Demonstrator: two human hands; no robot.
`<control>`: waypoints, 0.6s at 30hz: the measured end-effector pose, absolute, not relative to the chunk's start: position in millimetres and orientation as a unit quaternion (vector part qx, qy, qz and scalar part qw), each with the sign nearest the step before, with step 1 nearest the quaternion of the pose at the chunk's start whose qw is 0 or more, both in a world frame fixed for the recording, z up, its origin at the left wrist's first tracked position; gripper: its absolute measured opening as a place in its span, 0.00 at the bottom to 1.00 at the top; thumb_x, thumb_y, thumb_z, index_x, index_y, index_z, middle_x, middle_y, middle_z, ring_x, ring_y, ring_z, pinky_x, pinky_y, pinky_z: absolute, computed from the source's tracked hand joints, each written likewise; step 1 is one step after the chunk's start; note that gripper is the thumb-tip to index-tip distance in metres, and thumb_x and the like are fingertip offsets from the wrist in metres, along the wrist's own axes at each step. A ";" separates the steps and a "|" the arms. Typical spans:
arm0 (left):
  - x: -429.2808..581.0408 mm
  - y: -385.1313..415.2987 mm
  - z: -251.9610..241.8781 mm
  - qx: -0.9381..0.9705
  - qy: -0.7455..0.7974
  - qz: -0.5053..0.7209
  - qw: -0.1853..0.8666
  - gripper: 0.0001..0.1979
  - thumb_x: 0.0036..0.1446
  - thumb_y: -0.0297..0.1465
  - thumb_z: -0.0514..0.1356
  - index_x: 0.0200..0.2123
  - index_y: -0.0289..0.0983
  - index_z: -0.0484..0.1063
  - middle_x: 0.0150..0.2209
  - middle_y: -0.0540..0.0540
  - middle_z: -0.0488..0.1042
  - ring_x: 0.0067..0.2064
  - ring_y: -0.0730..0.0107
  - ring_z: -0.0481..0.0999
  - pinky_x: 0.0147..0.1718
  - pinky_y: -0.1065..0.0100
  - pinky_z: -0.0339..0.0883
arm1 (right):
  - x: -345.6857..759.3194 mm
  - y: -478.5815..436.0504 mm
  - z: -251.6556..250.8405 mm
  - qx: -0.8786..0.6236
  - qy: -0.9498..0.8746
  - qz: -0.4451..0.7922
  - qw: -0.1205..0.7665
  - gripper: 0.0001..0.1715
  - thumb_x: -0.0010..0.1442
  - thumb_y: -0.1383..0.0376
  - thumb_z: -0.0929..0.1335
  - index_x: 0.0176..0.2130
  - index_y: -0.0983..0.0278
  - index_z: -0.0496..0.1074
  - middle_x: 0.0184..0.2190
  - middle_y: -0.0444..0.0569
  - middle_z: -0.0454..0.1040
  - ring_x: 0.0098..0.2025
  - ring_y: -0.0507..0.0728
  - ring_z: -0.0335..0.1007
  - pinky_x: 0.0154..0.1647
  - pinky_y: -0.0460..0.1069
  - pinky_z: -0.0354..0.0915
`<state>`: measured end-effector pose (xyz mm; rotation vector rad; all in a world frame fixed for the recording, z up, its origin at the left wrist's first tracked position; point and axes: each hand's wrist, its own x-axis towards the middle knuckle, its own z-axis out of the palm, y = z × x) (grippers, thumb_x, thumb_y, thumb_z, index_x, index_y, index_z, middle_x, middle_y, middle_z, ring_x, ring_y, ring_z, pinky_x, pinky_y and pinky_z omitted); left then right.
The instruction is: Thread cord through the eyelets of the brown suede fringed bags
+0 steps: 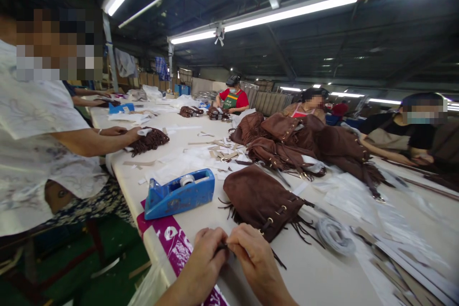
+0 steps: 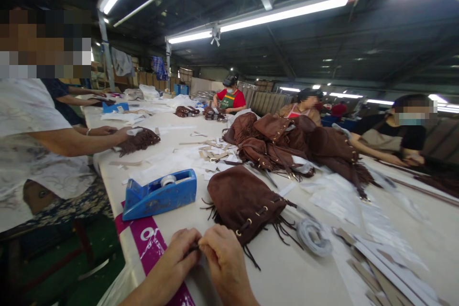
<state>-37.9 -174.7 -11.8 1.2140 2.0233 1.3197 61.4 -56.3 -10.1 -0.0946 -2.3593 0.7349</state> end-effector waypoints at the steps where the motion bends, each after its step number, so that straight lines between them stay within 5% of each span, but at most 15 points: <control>1: -37.8 -174.6 -11.5 0.444 0.732 0.468 0.216 0.05 0.51 0.28 0.51 0.31 0.40 0.65 0.36 0.47 0.68 0.45 0.59 0.63 0.47 0.62 0.55 | 62.7 -55.8 -11.7 -0.021 -0.904 0.266 0.333 0.13 0.65 0.69 0.61 0.29 0.61 0.68 0.28 0.44 0.70 0.32 0.54 0.64 0.34 0.49 0.57; 11: -40.9 -169.4 -13.3 0.429 0.724 0.488 0.232 0.05 0.47 0.28 0.51 0.28 0.40 0.66 0.33 0.48 0.67 0.44 0.60 0.64 0.46 0.63 0.57 | 72.6 -46.6 -20.0 0.082 -0.920 0.162 0.347 0.19 0.69 0.65 0.57 0.34 0.60 0.73 0.32 0.49 0.74 0.35 0.56 0.66 0.35 0.50 0.63; 18: -47.1 -162.2 -23.9 0.362 0.637 0.573 0.367 0.06 0.42 0.31 0.54 0.28 0.39 0.66 0.26 0.52 0.68 0.32 0.65 0.70 0.33 0.67 0.63 | 80.3 -45.2 -12.1 0.118 -0.942 0.136 0.285 0.15 0.66 0.70 0.57 0.39 0.64 0.71 0.39 0.53 0.74 0.42 0.58 0.67 0.42 0.52 0.67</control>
